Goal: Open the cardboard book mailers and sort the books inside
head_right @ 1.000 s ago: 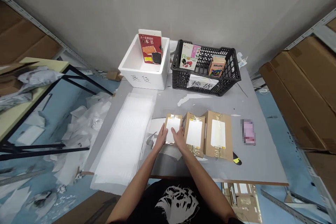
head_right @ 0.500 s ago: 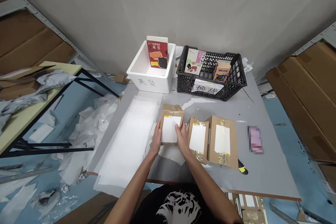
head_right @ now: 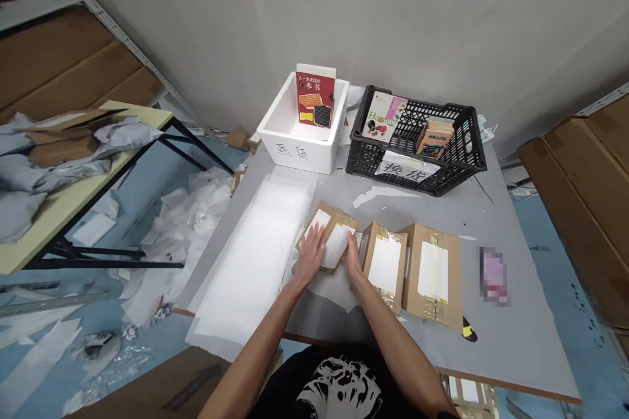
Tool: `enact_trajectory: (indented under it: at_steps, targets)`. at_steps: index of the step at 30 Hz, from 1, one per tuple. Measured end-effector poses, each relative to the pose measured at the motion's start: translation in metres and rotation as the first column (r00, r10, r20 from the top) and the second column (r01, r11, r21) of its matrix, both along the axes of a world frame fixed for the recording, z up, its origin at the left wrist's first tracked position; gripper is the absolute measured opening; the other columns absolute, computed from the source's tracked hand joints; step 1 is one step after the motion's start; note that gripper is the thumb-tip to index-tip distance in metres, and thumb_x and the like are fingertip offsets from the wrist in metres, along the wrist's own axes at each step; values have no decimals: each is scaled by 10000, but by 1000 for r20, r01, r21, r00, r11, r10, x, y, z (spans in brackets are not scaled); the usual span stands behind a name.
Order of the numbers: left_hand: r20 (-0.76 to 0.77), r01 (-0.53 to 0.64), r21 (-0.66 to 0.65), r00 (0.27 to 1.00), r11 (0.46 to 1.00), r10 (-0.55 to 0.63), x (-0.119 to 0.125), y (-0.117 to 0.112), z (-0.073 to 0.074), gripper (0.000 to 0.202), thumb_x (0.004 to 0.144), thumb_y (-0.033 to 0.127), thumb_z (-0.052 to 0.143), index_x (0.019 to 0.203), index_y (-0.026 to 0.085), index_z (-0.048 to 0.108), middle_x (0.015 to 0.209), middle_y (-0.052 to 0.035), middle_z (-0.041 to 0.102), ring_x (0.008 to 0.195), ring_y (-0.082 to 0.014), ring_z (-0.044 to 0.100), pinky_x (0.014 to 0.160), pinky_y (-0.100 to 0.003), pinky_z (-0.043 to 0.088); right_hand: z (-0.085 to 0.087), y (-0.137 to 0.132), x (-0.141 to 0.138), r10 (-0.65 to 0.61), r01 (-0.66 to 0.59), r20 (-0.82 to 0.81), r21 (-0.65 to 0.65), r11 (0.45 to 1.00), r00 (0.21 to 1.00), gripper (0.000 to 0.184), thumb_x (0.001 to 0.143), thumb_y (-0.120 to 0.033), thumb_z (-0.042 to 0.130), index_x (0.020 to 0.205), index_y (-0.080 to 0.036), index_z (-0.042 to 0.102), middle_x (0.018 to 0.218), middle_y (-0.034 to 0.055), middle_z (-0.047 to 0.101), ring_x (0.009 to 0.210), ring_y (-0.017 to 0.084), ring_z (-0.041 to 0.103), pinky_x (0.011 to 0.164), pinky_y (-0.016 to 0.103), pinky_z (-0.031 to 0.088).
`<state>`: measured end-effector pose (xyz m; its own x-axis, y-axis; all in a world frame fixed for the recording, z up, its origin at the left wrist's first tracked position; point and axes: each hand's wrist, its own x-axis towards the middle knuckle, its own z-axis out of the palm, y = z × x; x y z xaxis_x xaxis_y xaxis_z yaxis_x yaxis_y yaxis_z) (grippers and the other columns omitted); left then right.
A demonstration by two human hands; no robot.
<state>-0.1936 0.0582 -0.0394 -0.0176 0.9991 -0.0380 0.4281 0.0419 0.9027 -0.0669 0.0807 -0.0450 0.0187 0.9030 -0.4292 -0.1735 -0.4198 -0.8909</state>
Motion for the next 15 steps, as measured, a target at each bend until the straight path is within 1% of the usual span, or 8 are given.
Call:
enact_trajectory:
  at_steps: [3, 4, 6, 8, 9, 11, 13, 15]
  targets:
    - [-160, 72, 141, 986, 987, -49, 6, -5, 29, 496, 916, 397, 353, 1401, 296, 362, 1514, -6, 265, 1418, -267, 133, 1144, -502, -12, 11, -3, -3, -105, 99, -169, -42, 994, 980, 783, 801, -720, 247, 1338, -187, 448, 1309, 86, 560, 1179, 249, 537, 927, 405, 460]
    - [-174, 79, 162, 983, 984, -50, 6, -6, 36, 498, 919, 388, 346, 1408, 293, 349, 1518, -7, 254, 1419, -268, 128, 1143, -504, -10, 15, -3, -3, -120, 115, -194, -39, 993, 974, 779, 807, -714, 237, 1350, -193, 436, 1331, 85, 540, 1195, 250, 524, 932, 412, 457]
    - [-150, 51, 170, 988, 984, -25, 3, -6, 42, 504, 920, 402, 341, 1408, 277, 350, 1519, -19, 254, 1419, -268, 126, 1142, -505, 3, 24, -4, -4, -114, 108, -199, -42, 993, 973, 790, 806, -721, 232, 1361, -194, 429, 1344, 96, 527, 1206, 261, 514, 944, 436, 448]
    - [-42, -27, 151, 999, 988, 34, -7, -4, 40, 518, 919, 439, 335, 1402, 257, 357, 1515, -35, 266, 1416, -257, 147, 1151, -480, 45, 37, -7, -6, -76, 74, -153, -20, 997, 985, 802, 793, -739, 248, 1367, -208, 427, 1355, 93, 517, 1222, 270, 500, 970, 454, 429]
    - [50, -88, 128, 995, 988, 83, -13, -3, 37, 528, 918, 461, 325, 1401, 248, 353, 1507, -46, 284, 1408, -247, 181, 1153, -456, 93, 45, -10, -8, -48, 51, -107, 25, 998, 993, 788, 793, -736, 272, 1368, -221, 430, 1371, 80, 502, 1243, 269, 478, 995, 458, 409]
    - [278, -235, 46, 937, 971, 213, -25, 0, 27, 547, 920, 501, 284, 1392, 231, 343, 1466, -71, 356, 1361, -225, 301, 1124, -403, 234, 62, -17, -15, 50, -58, 51, 179, 982, 997, 704, 818, -679, 345, 1369, -250, 437, 1419, 40, 446, 1309, 254, 398, 1068, 460, 330]
    - [464, -353, -64, 818, 934, 341, -34, 1, 15, 546, 921, 522, 249, 1369, 226, 350, 1400, -78, 437, 1287, -205, 412, 1061, -361, 346, 80, -25, -25, 153, -243, 273, 336, 910, 950, 618, 845, -578, 431, 1379, -267, 423, 1460, 8, 378, 1363, 242, 307, 1128, 461, 223]
    - [554, -407, -149, 721, 901, 416, -39, -1, 4, 546, 919, 539, 225, 1346, 229, 365, 1355, -71, 483, 1233, -194, 469, 1021, -343, 390, 93, -33, -36, 198, -401, 458, 405, 822, 867, 619, 844, -504, 489, 1406, -269, 375, 1486, 1, 321, 1382, 252, 260, 1148, 474, 157]
